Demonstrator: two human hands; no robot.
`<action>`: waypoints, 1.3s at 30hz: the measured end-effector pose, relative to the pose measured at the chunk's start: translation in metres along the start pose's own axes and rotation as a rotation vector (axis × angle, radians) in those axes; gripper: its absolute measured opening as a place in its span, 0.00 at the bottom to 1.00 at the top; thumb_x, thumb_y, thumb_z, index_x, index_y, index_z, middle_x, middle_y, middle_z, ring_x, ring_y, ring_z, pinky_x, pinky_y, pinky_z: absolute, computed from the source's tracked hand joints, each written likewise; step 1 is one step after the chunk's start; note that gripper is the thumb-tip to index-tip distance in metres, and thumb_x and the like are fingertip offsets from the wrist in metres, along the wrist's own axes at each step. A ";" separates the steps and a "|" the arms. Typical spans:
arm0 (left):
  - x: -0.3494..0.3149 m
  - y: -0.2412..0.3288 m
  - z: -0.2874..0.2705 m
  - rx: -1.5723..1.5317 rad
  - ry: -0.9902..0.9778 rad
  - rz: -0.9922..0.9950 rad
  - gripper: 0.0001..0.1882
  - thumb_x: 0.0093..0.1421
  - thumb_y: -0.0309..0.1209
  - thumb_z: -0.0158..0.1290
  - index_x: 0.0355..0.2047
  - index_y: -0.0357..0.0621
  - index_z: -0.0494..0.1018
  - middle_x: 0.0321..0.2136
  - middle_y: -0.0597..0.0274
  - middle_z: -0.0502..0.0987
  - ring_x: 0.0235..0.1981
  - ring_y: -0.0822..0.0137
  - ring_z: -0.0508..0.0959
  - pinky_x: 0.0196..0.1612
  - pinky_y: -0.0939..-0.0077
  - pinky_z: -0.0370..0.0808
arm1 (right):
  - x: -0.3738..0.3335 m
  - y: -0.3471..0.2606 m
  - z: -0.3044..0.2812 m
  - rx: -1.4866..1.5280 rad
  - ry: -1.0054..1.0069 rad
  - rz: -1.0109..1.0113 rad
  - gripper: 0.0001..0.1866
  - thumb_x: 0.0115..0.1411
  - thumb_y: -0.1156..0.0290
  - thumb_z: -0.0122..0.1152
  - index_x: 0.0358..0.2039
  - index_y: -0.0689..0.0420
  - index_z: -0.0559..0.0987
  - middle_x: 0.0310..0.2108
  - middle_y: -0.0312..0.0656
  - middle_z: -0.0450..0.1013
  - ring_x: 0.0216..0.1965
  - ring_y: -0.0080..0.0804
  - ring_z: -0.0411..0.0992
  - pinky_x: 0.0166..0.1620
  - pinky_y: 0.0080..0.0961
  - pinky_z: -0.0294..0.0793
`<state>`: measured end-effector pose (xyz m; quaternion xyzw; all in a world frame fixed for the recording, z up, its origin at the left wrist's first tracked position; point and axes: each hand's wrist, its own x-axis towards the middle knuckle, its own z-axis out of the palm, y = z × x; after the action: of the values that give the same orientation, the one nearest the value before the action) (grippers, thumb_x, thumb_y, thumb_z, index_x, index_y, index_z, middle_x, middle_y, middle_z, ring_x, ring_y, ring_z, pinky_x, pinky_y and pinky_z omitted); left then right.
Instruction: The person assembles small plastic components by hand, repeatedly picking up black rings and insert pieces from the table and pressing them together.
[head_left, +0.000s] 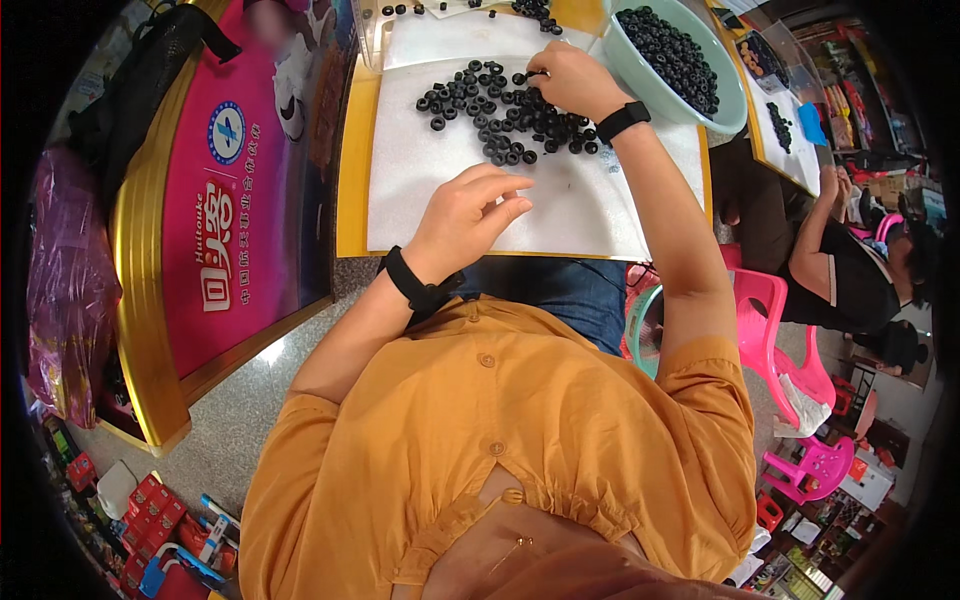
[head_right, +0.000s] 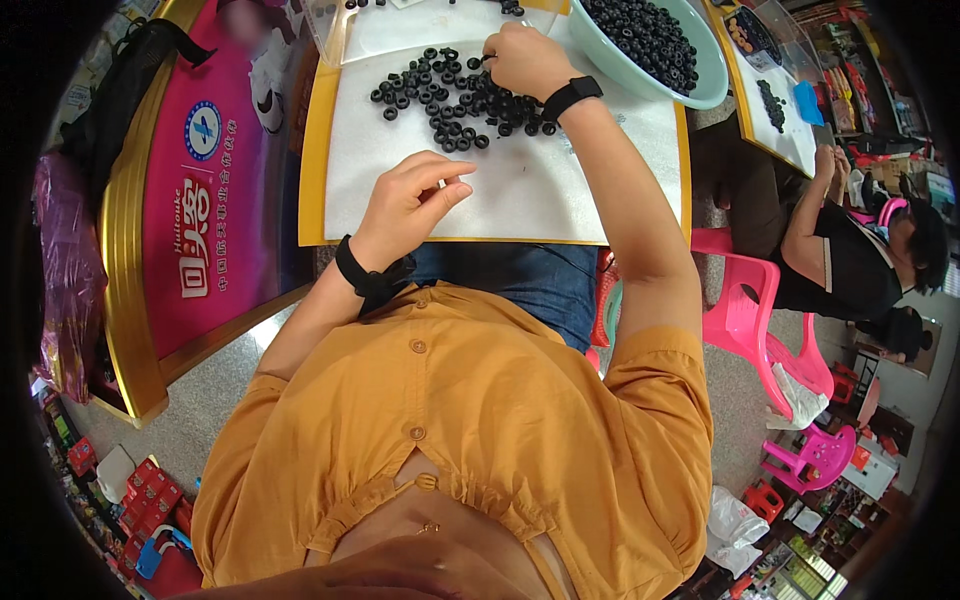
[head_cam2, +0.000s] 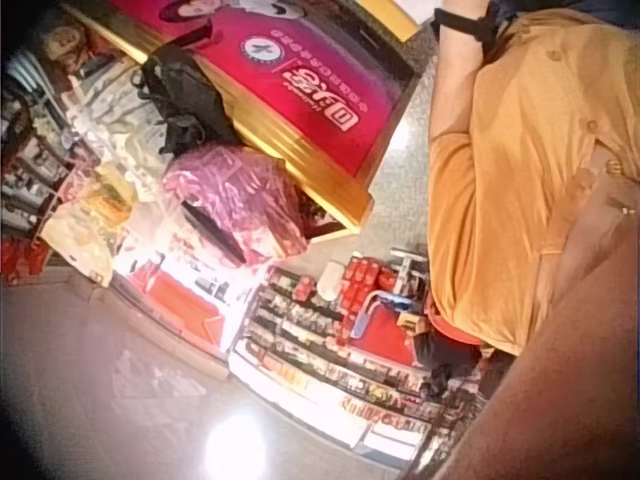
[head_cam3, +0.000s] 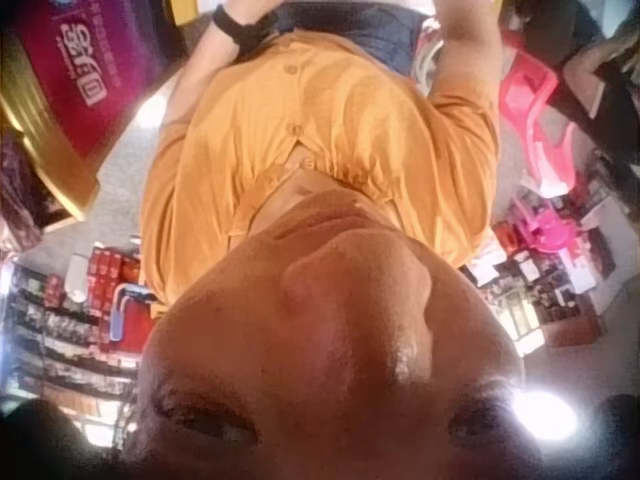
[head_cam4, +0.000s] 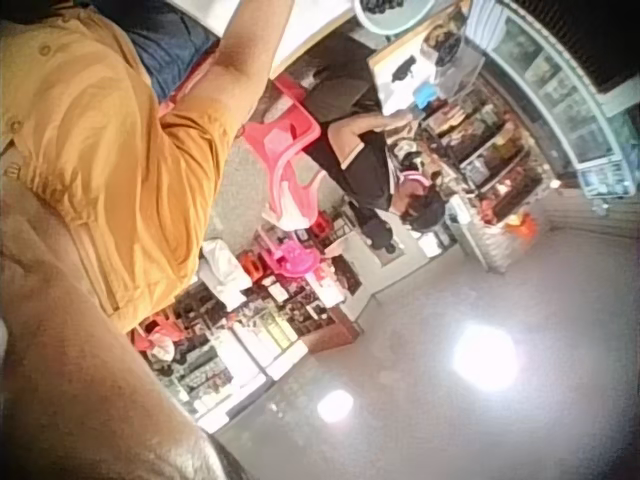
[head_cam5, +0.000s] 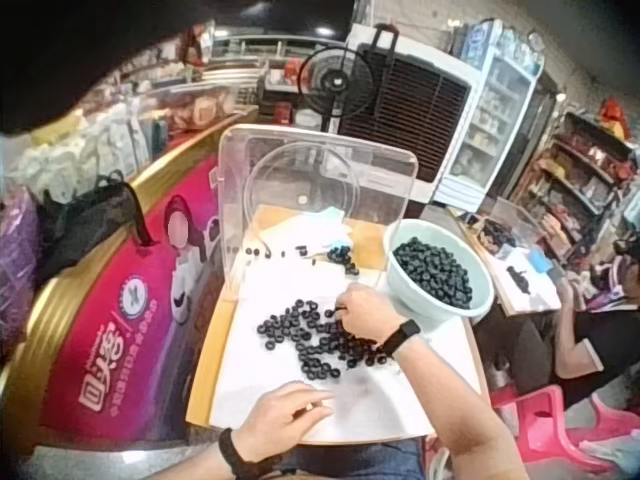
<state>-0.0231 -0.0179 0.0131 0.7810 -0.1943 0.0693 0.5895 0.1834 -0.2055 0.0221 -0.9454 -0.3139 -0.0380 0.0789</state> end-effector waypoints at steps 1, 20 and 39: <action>0.000 0.000 -0.002 -0.021 0.005 -0.030 0.11 0.60 0.27 0.60 0.43 0.39 0.80 0.31 0.61 0.77 0.26 0.73 0.73 0.29 0.81 0.70 | 0.001 -0.001 0.000 -0.010 -0.020 -0.009 0.12 0.58 0.66 0.58 0.40 0.56 0.83 0.41 0.48 0.76 0.45 0.48 0.75 0.48 0.40 0.75; -0.001 0.008 0.005 -0.086 0.103 -0.013 0.12 0.59 0.24 0.60 0.44 0.40 0.80 0.34 0.60 0.78 0.30 0.71 0.77 0.32 0.80 0.73 | -0.153 -0.109 -0.026 1.264 -0.087 0.381 0.18 0.69 0.56 0.54 0.33 0.60 0.78 0.25 0.31 0.70 0.28 0.18 0.65 0.33 0.17 0.67; -0.003 -0.002 0.014 -0.474 -0.162 -0.500 0.13 0.65 0.33 0.56 0.47 0.40 0.78 0.19 0.72 0.71 0.17 0.81 0.68 0.20 0.85 0.67 | -0.183 -0.074 -0.013 0.469 0.134 0.326 0.10 0.58 0.68 0.62 0.38 0.57 0.81 0.31 0.46 0.76 0.36 0.45 0.75 0.41 0.35 0.74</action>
<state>-0.0264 -0.0298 0.0065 0.6488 -0.0541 -0.1866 0.7358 -0.0077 -0.2574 0.0221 -0.9346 -0.1523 -0.0137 0.3211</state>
